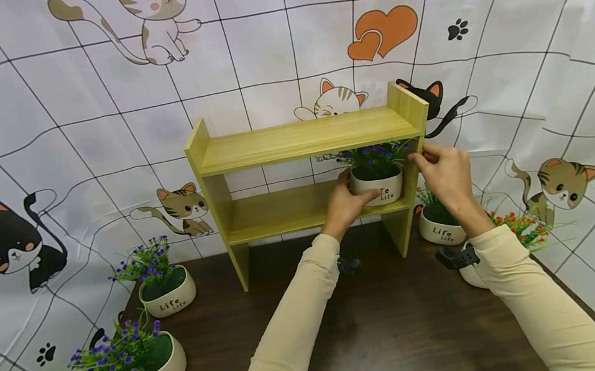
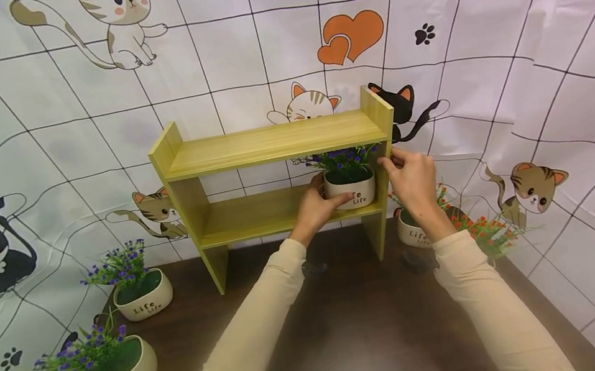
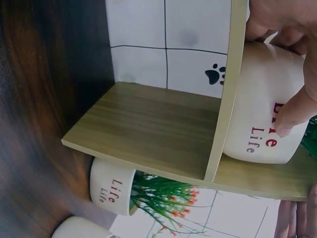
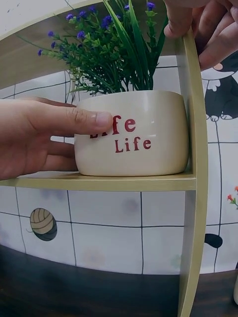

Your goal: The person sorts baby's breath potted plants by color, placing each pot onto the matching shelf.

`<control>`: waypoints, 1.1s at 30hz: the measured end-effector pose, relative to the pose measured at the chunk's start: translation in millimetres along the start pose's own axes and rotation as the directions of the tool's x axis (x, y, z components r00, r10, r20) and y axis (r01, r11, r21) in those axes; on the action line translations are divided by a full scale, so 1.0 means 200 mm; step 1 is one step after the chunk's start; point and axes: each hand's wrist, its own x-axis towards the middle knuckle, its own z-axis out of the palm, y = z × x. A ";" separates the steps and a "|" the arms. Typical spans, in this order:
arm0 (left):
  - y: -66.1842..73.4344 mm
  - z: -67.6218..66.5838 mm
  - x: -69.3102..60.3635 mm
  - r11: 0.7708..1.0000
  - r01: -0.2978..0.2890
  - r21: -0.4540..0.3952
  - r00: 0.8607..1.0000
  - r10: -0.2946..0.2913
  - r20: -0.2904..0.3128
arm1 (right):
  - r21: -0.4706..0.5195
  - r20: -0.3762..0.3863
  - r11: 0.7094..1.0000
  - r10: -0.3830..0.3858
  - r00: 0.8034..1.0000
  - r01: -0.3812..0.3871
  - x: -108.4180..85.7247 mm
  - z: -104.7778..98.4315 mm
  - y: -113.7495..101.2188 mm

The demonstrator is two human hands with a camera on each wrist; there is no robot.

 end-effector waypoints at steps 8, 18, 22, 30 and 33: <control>0.00 -0.01 0.00 0.999 -0.031 0.025 0.998 0.029 0.048 | -0.001 0.005 1.000 -0.002 1.000 0.002 0.00 0.00 0.00; 0.01 -0.10 -0.07 0.998 -0.015 0.061 0.999 0.012 0.043 | 0.003 0.015 1.000 0.015 1.000 -0.015 0.00 -0.01 -0.01; 0.01 -0.15 -0.10 0.998 -0.045 0.052 0.999 0.043 0.025 | 0.000 0.020 1.000 0.027 0.999 -0.027 -0.01 -0.01 -0.01; 0.03 -0.29 -0.18 0.991 -0.132 0.007 0.991 0.132 0.003 | -0.005 0.011 1.000 0.021 1.000 -0.021 0.00 0.00 -0.01; 0.03 -0.35 -0.23 0.984 -0.172 -0.045 0.985 0.172 0.010 | 0.001 0.017 1.000 0.025 1.000 -0.025 0.00 -0.01 -0.01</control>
